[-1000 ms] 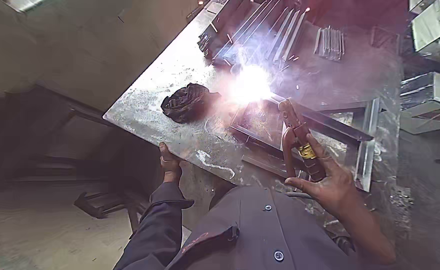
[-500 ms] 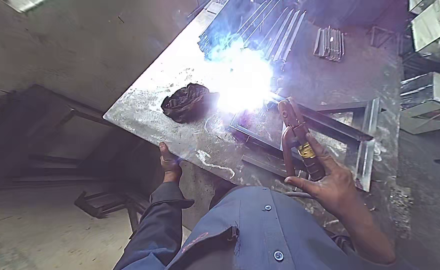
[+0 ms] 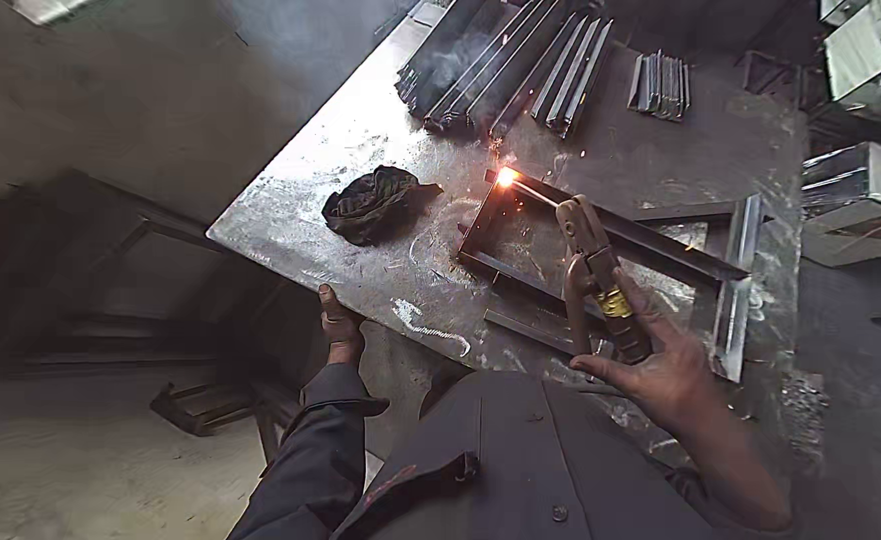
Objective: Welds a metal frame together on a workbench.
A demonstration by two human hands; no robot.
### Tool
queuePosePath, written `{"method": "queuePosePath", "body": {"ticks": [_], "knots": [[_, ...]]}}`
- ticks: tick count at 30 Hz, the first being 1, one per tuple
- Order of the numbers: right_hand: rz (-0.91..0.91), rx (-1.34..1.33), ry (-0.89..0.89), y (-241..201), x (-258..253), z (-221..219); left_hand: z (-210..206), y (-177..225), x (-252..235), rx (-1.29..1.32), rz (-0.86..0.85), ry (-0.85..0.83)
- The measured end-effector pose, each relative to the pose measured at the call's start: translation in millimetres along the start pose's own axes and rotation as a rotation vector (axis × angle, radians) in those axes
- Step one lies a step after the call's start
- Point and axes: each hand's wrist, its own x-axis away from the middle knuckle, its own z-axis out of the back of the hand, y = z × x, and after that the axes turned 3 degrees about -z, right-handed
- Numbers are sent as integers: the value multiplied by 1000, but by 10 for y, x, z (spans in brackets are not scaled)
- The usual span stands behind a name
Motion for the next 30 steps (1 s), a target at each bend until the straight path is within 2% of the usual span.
{"method": "queuePosePath", "body": {"ticks": [18,30], "knots": [[-23,56,-21,-19,9,13,-6,-1,-1,-41,17,30],[-32,61,-24,-26,-13,14,19,-39,-30,-65,-44,9]]}}
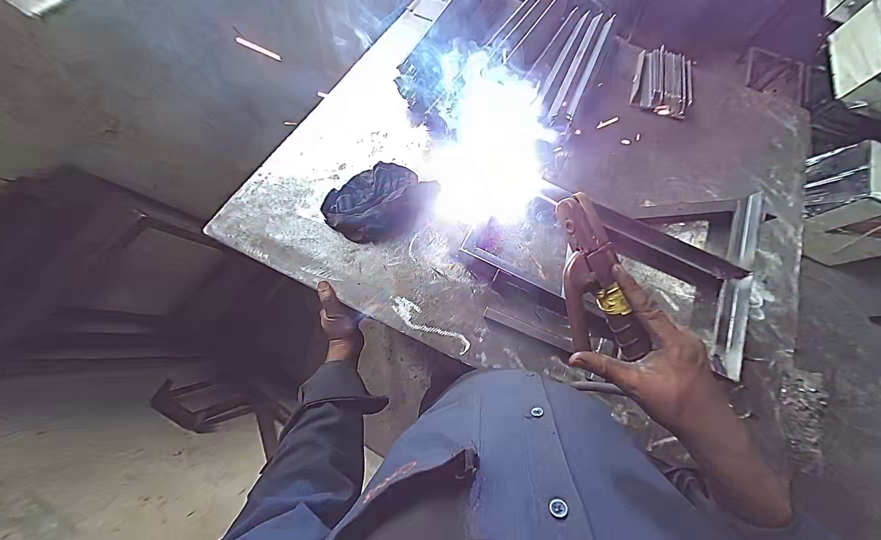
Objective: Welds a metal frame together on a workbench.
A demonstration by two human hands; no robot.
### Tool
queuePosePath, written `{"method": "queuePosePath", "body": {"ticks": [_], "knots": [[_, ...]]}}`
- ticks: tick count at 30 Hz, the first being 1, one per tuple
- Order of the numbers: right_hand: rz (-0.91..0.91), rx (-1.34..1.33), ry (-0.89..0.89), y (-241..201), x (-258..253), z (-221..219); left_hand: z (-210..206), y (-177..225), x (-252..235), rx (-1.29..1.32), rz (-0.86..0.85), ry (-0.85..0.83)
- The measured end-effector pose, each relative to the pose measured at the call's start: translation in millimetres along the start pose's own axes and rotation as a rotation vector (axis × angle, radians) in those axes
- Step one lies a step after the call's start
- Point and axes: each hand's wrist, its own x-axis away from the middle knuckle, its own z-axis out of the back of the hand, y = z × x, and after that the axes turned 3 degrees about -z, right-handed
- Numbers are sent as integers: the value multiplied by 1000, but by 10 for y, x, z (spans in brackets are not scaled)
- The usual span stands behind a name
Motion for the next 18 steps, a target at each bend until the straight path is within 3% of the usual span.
{"method": "queuePosePath", "body": {"ticks": [12,18], "knots": [[77,-55,42,34,21,-20,-9,41,34,64,31,-29],[-1,-16,-8,37,8,-10,-17,44,34,56,23,-14]]}}
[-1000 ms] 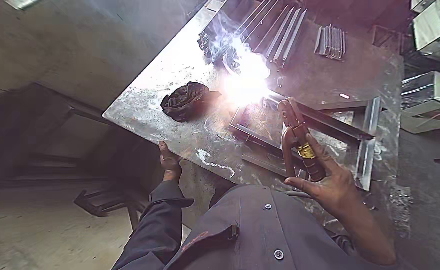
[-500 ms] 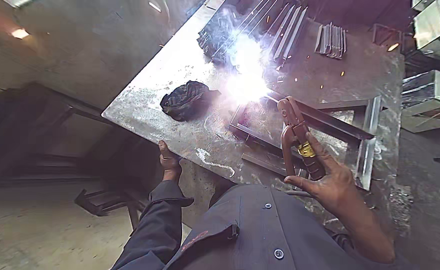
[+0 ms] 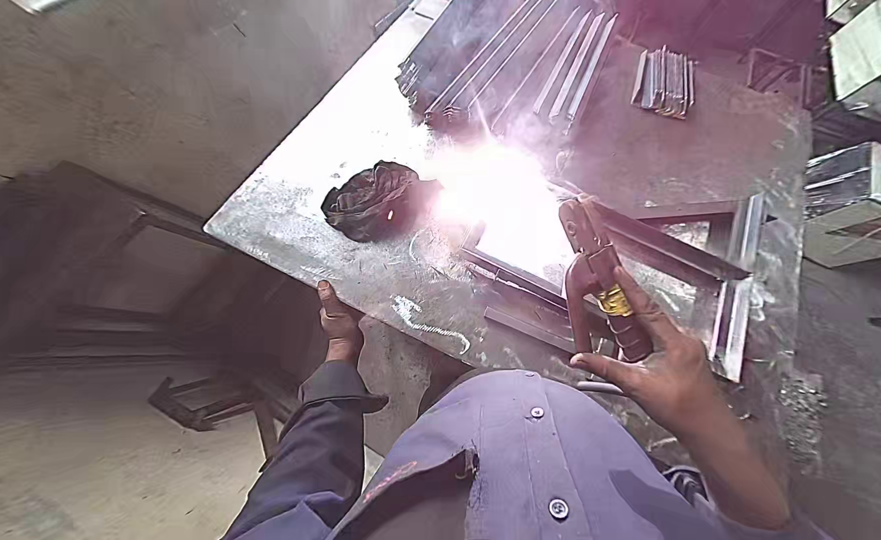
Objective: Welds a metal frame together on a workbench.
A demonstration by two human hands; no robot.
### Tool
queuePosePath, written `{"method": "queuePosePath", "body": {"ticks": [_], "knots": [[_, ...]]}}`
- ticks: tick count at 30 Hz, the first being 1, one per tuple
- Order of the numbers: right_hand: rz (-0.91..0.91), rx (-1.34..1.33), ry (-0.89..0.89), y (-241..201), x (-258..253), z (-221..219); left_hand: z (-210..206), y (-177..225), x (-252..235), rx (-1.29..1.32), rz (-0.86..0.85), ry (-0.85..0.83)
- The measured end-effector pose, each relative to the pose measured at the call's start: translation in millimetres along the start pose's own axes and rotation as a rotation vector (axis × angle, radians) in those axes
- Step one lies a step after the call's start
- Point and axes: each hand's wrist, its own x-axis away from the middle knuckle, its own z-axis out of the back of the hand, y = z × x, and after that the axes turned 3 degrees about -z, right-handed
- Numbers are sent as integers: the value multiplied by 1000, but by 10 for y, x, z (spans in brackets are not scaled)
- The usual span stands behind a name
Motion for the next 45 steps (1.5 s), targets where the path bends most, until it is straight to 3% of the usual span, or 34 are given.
{"method": "queuePosePath", "body": {"ticks": [6,10,14,17,24,30,33,38,45], "knots": [[0,37,9,-1,5,-2,1,-55,-46,-15,-17,29],[-21,92,-4,-45,1,19,0,1,-10,-38,-16,-39],[-10,-25,12,0,-17,5,30,-40,3,-18,-105,-103],[17,-239,33,59,19,59,12,-13,-2,-38,-3,3],[-43,-560,-150,203,291,307,28,27,6,-27,84,-11],[-123,-608,-270,391,323,811,162,134,28,-238,133,-31],[-182,-611,-367,546,282,1113,227,207,68,-278,237,-45],[-136,-609,-399,430,211,962,232,212,261,-202,346,-115],[-81,-591,-408,391,114,794,192,167,884,-261,440,-253]]}}
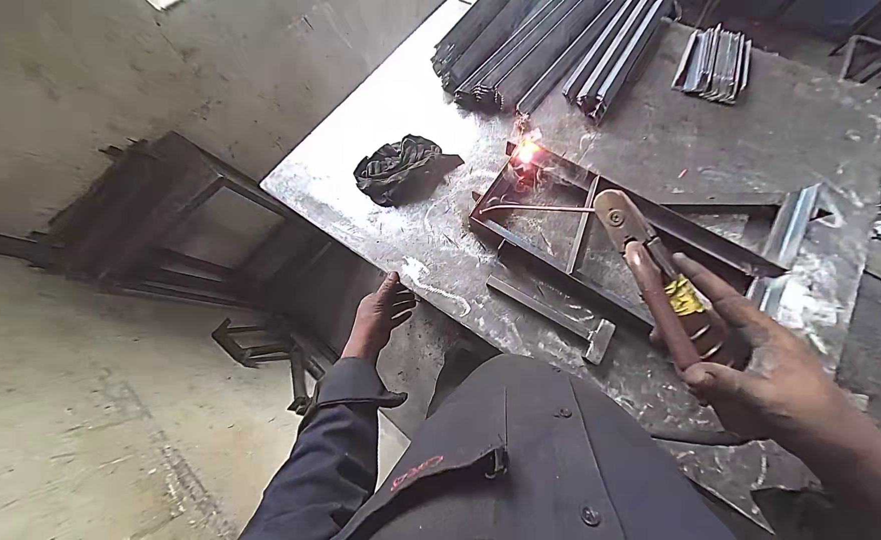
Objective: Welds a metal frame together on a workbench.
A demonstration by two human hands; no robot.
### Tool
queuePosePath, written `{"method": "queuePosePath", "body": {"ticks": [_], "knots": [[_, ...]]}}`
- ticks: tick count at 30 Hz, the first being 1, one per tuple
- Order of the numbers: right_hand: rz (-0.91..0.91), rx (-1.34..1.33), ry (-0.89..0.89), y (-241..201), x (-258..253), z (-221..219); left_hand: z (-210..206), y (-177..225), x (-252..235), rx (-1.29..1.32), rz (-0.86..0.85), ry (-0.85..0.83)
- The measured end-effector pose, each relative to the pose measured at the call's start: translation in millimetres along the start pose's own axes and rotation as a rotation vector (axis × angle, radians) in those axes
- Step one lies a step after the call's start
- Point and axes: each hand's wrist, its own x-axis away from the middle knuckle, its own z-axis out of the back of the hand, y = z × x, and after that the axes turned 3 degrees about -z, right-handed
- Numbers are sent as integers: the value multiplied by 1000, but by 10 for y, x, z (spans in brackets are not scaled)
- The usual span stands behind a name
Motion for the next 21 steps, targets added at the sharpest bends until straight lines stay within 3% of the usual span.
{"method": "queuePosePath", "body": {"ticks": [10,21], "knots": [[0,10,-76,164,-189,29,20,54,-5,1,13,90],[74,135,-61,206,-196,21,90,115,-36,-38,53,74]]}}
